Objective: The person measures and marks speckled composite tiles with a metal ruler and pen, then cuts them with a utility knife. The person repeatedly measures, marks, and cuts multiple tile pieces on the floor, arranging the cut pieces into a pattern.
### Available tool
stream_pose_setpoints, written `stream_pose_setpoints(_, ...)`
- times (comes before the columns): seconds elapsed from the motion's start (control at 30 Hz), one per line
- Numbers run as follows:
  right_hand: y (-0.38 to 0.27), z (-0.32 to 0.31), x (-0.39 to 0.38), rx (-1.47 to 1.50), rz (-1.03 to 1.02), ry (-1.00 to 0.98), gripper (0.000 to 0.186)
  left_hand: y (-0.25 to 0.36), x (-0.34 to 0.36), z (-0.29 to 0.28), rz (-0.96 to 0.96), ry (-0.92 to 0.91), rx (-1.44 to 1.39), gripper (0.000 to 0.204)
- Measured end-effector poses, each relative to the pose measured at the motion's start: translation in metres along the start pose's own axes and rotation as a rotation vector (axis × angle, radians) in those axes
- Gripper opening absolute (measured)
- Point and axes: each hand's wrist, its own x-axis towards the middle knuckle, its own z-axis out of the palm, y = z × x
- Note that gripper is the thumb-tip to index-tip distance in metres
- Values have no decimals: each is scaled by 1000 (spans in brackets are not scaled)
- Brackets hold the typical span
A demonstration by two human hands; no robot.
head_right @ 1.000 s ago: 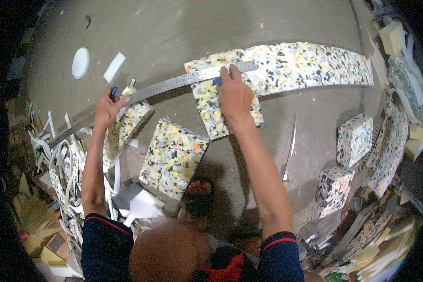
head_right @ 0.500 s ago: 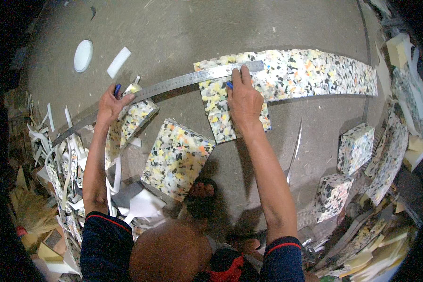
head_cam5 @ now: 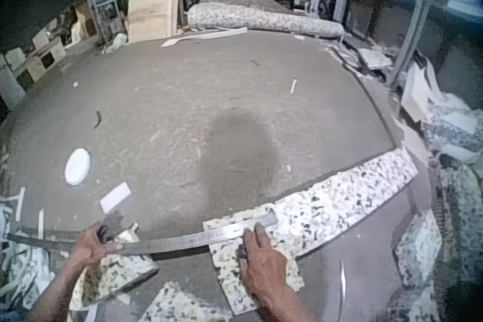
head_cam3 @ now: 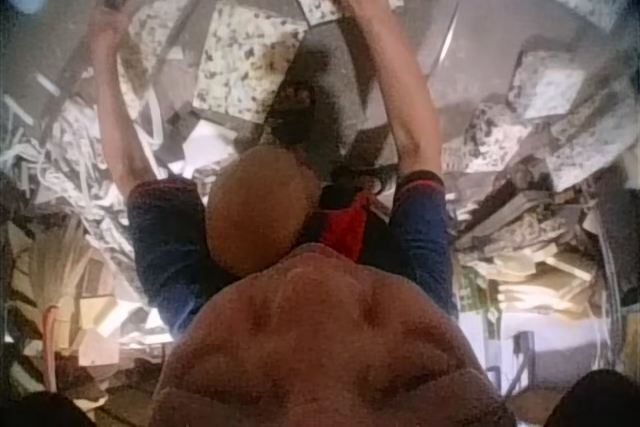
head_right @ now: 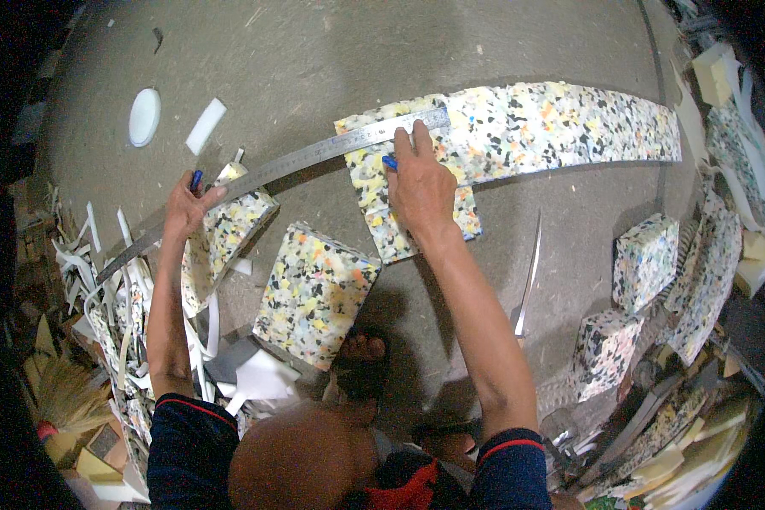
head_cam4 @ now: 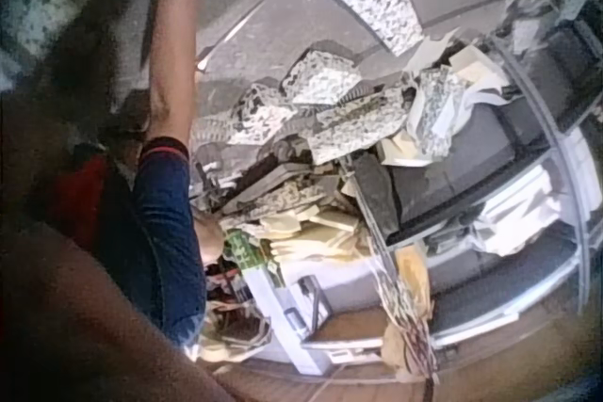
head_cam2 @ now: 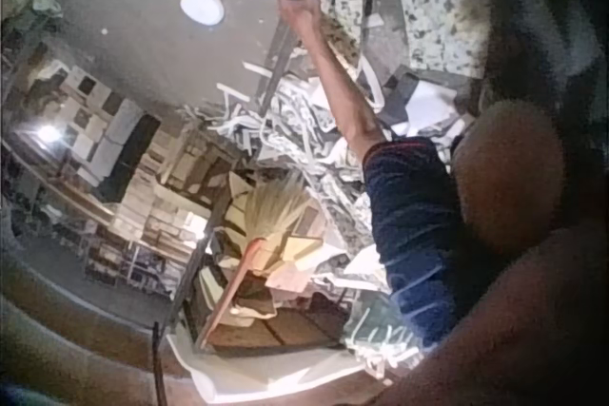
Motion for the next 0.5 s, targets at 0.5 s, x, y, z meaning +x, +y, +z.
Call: stream_pose_setpoints(0.5, 26, -38, 3, 270, 43, 292, 29, -25, 10, 6, 52, 35, -34, 59)
